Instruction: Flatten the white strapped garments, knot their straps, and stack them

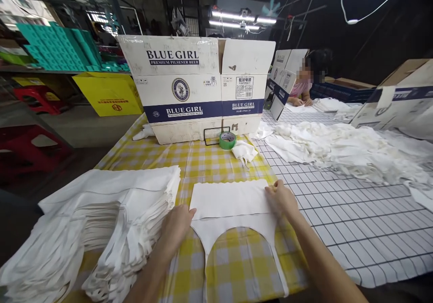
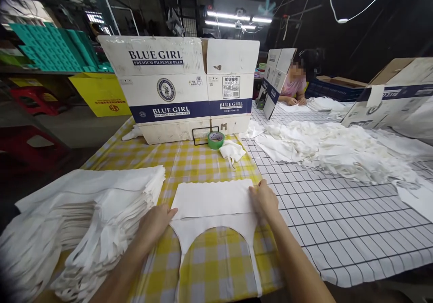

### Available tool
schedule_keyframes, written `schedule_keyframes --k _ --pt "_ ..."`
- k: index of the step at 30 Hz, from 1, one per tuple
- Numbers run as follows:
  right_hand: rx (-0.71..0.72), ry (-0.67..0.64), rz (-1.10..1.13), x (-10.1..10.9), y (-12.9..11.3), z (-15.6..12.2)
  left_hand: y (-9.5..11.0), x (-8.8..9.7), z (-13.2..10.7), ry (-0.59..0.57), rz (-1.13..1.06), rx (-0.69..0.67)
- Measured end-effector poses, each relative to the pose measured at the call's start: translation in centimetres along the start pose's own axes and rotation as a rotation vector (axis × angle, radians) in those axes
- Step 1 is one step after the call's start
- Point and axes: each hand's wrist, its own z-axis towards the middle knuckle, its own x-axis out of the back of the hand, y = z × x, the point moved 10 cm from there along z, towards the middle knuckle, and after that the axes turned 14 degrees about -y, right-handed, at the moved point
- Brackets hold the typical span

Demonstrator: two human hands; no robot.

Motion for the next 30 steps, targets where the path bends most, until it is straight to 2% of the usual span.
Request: schedule_keyframes --k 5,10,11,13,15,17,18,20,22,24,27,30 --pt "0.100 0.047 -0.034 -1.3 1.4 -4.2 -1.6 -1.2 -0.3 -0.015 -0.047 -0.107" --pt "0.250 0.120 -0.038 -1.2 1.3 -6.5 -2.2 -1.9 -2.2 -0.056 -0.002 -0.128" --pt "0.263 0.151 -0.065 -1.1 1.0 -6.9 -2.1 -1.5 -2.7 -0.013 0.022 -0.109" --pt "0.298 0.234 -0.138 -0.9 0.1 -7.8 -1.1 -0.5 -3.8 0.151 0.086 -0.120" --pt "0.380 0.261 -0.230 -1.6 -1.3 -8.7 1.2 -0.2 -5.1 0.315 0.153 -0.246" --pt "0.461 0.180 -0.315 -3.4 -2.1 -9.3 3.2 -0.9 -6.2 0.391 0.198 -0.397" --pt "0.478 0.122 -0.343 -4.3 -2.0 -9.5 3.5 -1.3 -6.5 0.405 0.207 -0.416" --pt "0.475 0.043 -0.364 -5.4 -1.4 -9.7 2.5 -1.5 -6.5 0.428 0.210 -0.315" --pt "0.452 0.025 -0.353 -5.2 -0.8 -9.7 0.6 -1.2 -6.4 0.412 0.211 -0.144" --pt "0.427 0.041 -0.335 -4.6 -0.5 -9.6 -0.7 -1.1 -6.0 0.330 0.202 -0.050" --pt "0.432 0.041 -0.344 -4.5 -0.6 -9.3 -1.3 -1.6 -5.2 0.150 0.126 -0.040" --pt "0.456 0.003 -0.365 -5.6 -0.5 -9.4 -1.2 -1.6 -4.6 0.090 0.078 -0.045"
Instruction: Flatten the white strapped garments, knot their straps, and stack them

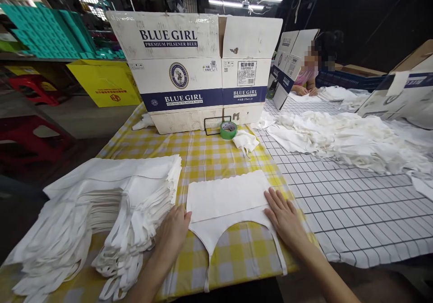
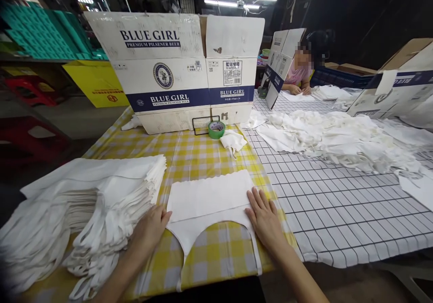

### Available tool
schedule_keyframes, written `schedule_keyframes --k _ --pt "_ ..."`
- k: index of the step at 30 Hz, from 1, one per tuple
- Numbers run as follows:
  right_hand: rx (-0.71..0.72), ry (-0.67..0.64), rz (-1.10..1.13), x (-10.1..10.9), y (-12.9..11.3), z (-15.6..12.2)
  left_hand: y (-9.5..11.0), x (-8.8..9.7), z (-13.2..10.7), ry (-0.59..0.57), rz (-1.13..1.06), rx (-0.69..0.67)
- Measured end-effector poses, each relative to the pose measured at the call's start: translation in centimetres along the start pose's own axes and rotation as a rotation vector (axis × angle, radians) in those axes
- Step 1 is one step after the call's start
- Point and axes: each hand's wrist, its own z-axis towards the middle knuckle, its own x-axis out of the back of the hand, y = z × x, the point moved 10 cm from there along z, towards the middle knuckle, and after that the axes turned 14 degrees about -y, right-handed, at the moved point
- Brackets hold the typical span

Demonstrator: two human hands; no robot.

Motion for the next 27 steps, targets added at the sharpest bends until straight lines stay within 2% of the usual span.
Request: schedule_keyframes --k 4,8,10,12,14,15,17,18,20,22,24,27 --pt "-0.020 -0.014 0.030 -0.8 0.4 -0.7 0.4 1.1 0.3 0.094 0.088 0.002" --pt "-0.011 0.005 0.135 0.3 0.4 -2.1 1.3 1.7 0.4 0.118 0.167 -0.016" --pt "-0.009 0.064 0.270 1.3 0.6 -4.1 2.0 2.5 0.2 0.155 0.220 -0.012" --pt "-0.059 0.192 0.468 2.0 1.5 -7.4 3.4 3.3 0.1 0.220 0.284 -0.017" --pt "-0.159 0.347 0.682 1.3 2.7 -11.5 5.9 3.3 0.2 0.245 0.303 -0.098" --pt "-0.217 0.409 0.777 0.3 3.2 -13.4 7.5 2.8 0.4 0.234 0.287 -0.168" --pt "-0.363 0.462 0.929 -3.0 3.8 -16.4 11.6 1.3 0.6 0.188 0.233 -0.346" --pt "-0.436 0.448 0.987 -4.9 3.9 -17.2 13.8 0.5 0.5 0.165 0.206 -0.446" --pt "-0.532 0.358 1.067 -8.3 3.6 -17.4 18.1 -1.2 -0.1 0.114 0.165 -0.651" --pt "-0.553 0.260 1.115 -10.3 3.0 -16.5 21.4 -2.8 -0.9 0.050 0.152 -0.822" --pt "-0.525 0.213 1.162 -10.8 2.4 -15.4 23.3 -4.0 -1.4 0.007 0.163 -0.925" --pt "-0.386 0.164 1.247 -10.4 1.0 -14.2 24.0 -5.0 -1.6 -0.005 0.181 -0.996"
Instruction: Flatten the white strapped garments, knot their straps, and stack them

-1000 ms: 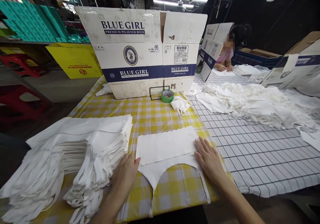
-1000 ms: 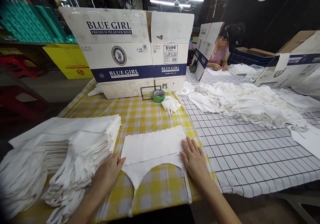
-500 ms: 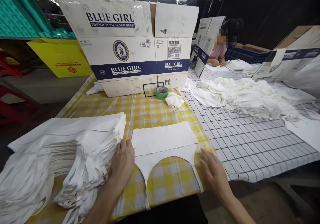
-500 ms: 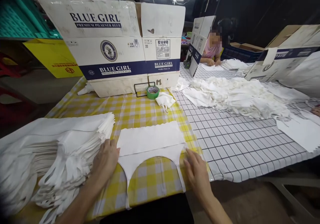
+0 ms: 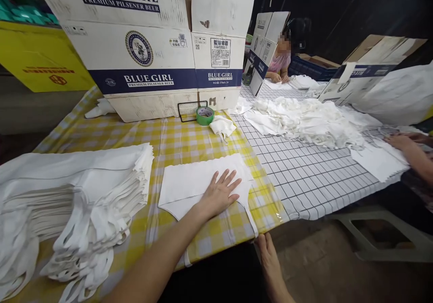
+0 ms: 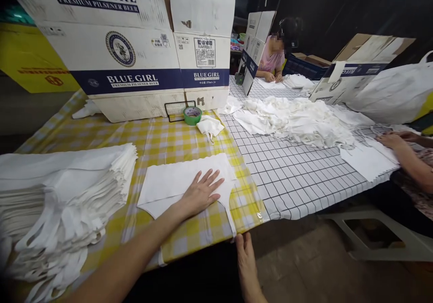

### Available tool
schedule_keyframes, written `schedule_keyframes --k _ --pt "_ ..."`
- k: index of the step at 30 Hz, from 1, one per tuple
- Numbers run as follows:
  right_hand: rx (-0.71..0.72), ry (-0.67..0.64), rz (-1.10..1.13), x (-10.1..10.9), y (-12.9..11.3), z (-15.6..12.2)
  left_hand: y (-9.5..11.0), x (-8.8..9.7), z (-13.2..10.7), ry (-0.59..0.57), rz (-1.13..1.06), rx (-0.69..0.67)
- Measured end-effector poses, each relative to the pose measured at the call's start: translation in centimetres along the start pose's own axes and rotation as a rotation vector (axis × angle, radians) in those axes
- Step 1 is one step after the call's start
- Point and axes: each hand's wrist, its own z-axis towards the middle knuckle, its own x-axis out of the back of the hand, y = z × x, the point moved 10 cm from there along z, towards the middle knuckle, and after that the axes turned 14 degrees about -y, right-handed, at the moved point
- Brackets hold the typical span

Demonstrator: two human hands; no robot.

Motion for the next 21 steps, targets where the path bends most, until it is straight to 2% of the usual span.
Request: schedule_keyframes --k 2,4,9,14,17,21 --pt "0.050 -0.102 0.025 -0.8 -0.5 -0.4 -0.2 -0.4 0.0 -0.001 0.001 -0.013" --pt "0.067 -0.145 -0.025 -0.6 -0.8 -1.2 -0.4 -0.7 0.1 -0.004 -0.005 -0.012" --pt "0.009 -0.082 -0.478 2.3 -0.9 -3.8 -0.5 -1.0 0.3 -0.018 -0.030 -0.022" --pt "-0.034 -0.001 -0.863 4.9 0.3 -6.0 -0.4 -0.9 0.3 -0.026 -0.045 -0.022" --pt "0.011 0.040 -0.950 6.0 0.7 -7.6 -0.3 -0.8 0.3 -0.031 -0.054 -0.026" --pt "0.040 0.062 -0.936 7.7 0.4 -9.2 -0.4 -0.9 0.4 -0.054 -0.061 -0.013"
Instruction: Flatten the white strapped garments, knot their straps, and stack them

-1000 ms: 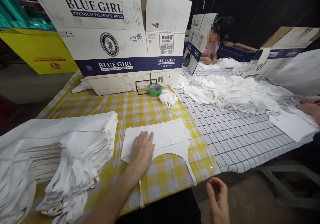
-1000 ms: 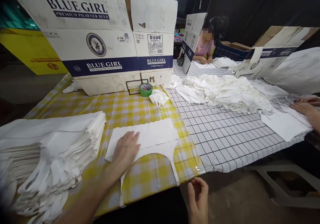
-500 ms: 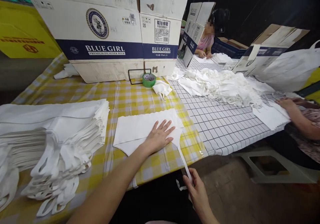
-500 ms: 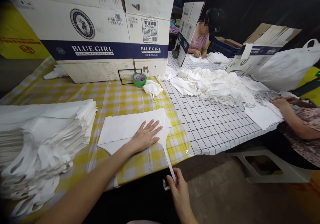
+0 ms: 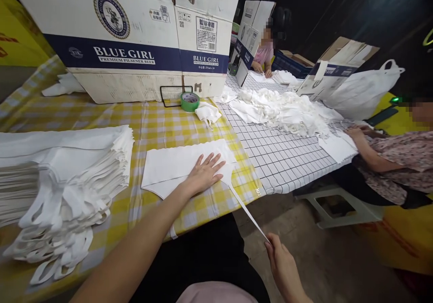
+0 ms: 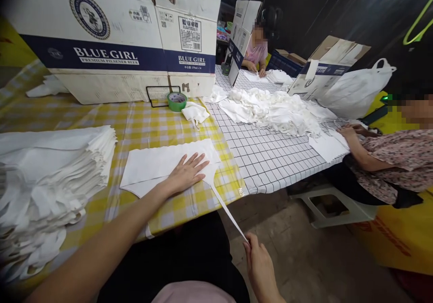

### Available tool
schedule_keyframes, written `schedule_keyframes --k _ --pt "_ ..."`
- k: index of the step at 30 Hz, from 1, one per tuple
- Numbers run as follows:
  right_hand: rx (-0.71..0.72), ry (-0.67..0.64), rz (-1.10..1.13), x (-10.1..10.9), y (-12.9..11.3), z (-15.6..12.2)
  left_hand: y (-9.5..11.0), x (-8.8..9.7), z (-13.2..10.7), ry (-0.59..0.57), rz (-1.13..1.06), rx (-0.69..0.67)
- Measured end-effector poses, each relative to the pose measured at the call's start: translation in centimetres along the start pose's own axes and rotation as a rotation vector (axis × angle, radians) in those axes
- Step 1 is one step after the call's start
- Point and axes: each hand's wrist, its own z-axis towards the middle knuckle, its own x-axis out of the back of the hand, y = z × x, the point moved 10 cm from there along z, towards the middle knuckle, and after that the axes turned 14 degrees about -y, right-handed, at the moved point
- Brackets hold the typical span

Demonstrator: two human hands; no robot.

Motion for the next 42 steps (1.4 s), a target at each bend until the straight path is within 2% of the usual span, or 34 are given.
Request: schedule_keyframes --k 8,11,13,15,17,20,22,24,26,30,33,38,42 --pt "0.003 0.067 0.066 5.9 2.9 -0.4 -0.3 0.2 -0.1 0.006 -0.011 -0.010" --pt "0.042 0.046 0.140 8.1 1.9 -0.3 -0.3 0.3 0.0 0.007 -0.050 0.001" --pt "0.055 0.014 0.160 9.6 0.3 -0.2 0.7 0.9 -0.3 0.041 -0.128 0.030" --pt "0.090 -0.050 0.150 10.8 -2.0 0.2 3.4 1.9 -1.1 0.099 -0.259 0.021" --pt "0.160 -0.123 0.107 11.7 -4.7 0.9 8.0 2.9 -2.2 0.104 -0.431 -0.114" --pt "0.293 -0.152 0.049 13.6 -8.4 2.1 15.5 3.0 -3.6 -0.057 -0.682 -0.378" --pt "0.356 -0.158 0.039 14.6 -10.2 3.1 17.7 2.3 -3.9 -0.134 -0.770 -0.379" --pt "0.379 -0.178 0.037 15.0 -11.2 4.2 17.7 1.6 -3.7 -0.143 -0.877 -0.298" --pt "0.410 -0.151 0.025 15.2 -11.7 5.3 16.7 1.1 -3.4 -0.117 -1.029 -0.243" --pt "0.485 0.179 -0.049 15.9 -11.9 6.3 14.5 0.9 -3.5 -0.025 -1.259 -0.198" --pt "0.496 0.323 -0.086 14.5 -11.7 6.7 13.3 1.0 -4.2 0.016 -1.300 -0.155" --pt "0.626 0.312 -0.182 11.2 -13.1 7.7 12.6 0.4 -4.6 -0.001 -1.319 -0.111" --pt "0.709 0.251 -0.168 9.5 -14.0 8.7 12.6 -0.2 -4.4 0.007 -1.300 -0.101"
